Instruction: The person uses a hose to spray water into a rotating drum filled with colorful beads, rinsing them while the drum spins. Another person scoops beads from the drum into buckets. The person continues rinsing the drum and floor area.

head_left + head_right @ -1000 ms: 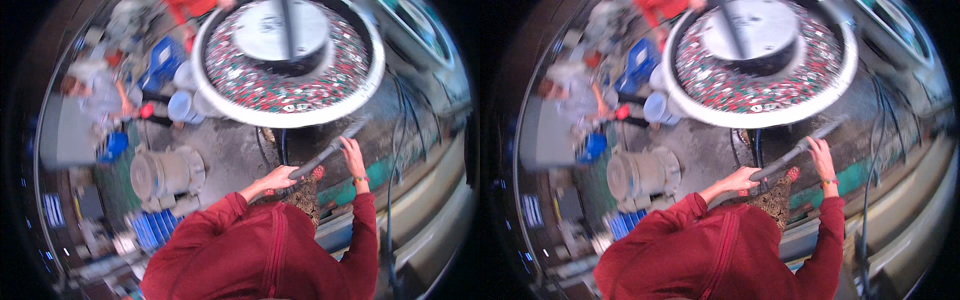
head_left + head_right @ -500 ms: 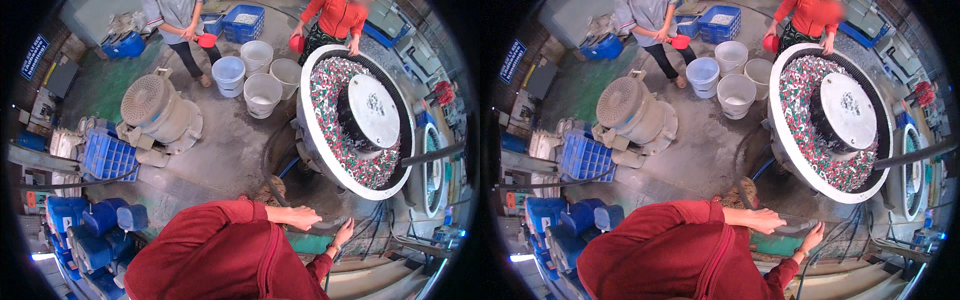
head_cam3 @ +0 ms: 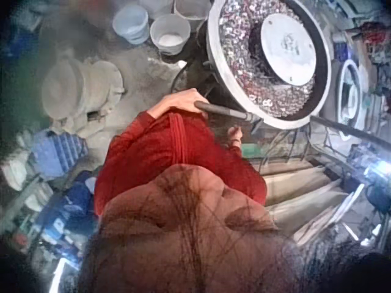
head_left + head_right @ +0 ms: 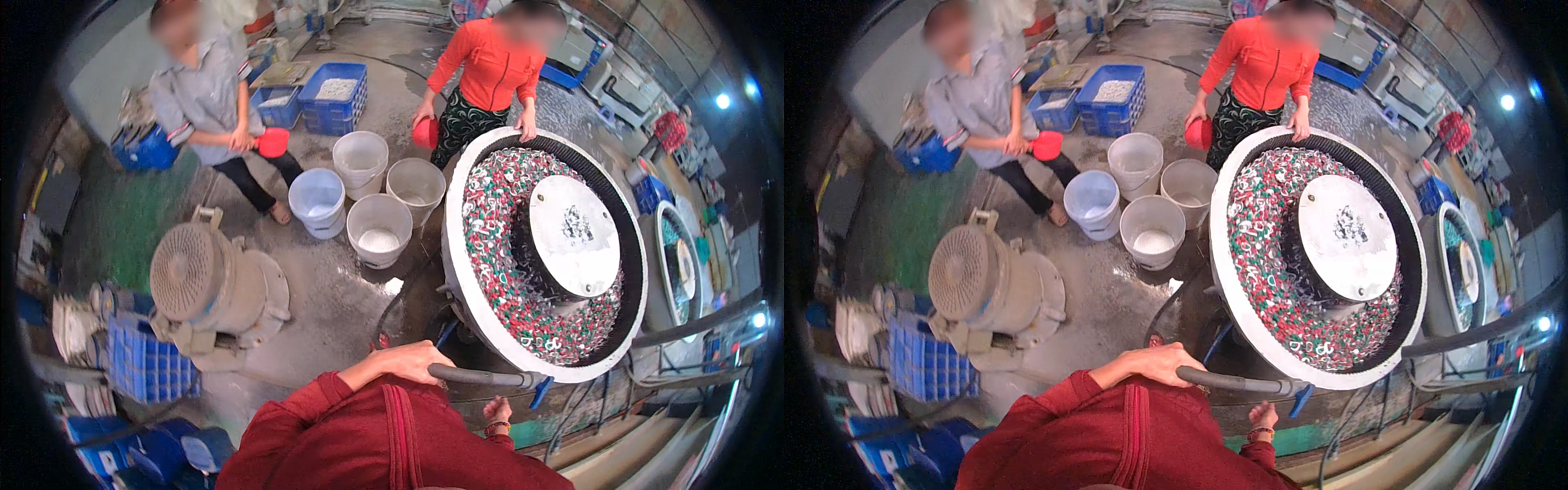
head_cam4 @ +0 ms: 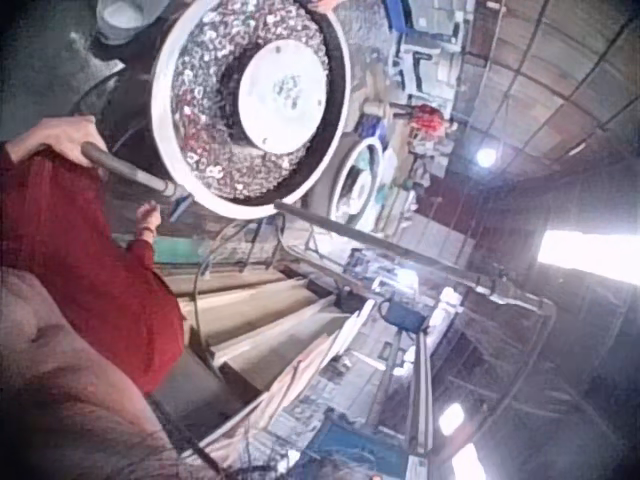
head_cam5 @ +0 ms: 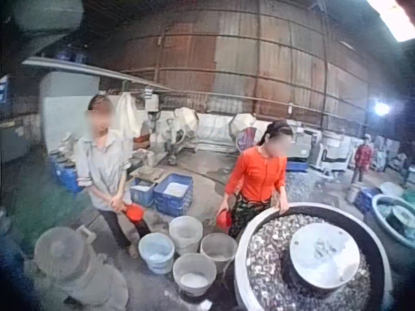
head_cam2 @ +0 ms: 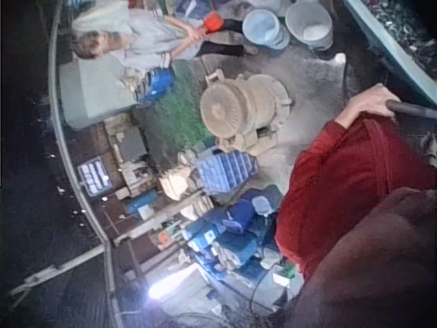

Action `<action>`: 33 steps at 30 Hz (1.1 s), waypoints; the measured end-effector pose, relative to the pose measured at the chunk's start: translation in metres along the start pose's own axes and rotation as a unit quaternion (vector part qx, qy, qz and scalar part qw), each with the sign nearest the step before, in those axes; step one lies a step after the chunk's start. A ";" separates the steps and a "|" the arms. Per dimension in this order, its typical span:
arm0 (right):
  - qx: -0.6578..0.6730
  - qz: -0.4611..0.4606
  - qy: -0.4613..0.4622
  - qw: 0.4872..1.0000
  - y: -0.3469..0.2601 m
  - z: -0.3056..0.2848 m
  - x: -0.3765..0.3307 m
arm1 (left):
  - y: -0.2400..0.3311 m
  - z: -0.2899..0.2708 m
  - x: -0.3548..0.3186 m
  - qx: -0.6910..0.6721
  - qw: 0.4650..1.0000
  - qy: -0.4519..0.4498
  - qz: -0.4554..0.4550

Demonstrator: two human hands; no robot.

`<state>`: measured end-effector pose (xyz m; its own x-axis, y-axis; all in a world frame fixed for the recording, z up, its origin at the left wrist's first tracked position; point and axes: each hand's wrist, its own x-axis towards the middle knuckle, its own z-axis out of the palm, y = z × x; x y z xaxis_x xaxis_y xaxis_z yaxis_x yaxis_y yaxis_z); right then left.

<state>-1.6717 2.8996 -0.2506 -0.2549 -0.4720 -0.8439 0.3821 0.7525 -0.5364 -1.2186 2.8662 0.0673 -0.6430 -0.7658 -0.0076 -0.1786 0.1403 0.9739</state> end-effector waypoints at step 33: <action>-0.406 -0.328 -0.017 0.853 0.104 0.545 -0.133 | -0.064 -0.389 -0.095 -0.532 0.831 0.156 0.047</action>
<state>-1.1138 2.7904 -0.2009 -0.1456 -0.9165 -0.3725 -0.5781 0.3843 -0.7198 -0.8570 2.6859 0.0942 -0.3639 -0.9312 -0.0233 0.7274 -0.2997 0.6172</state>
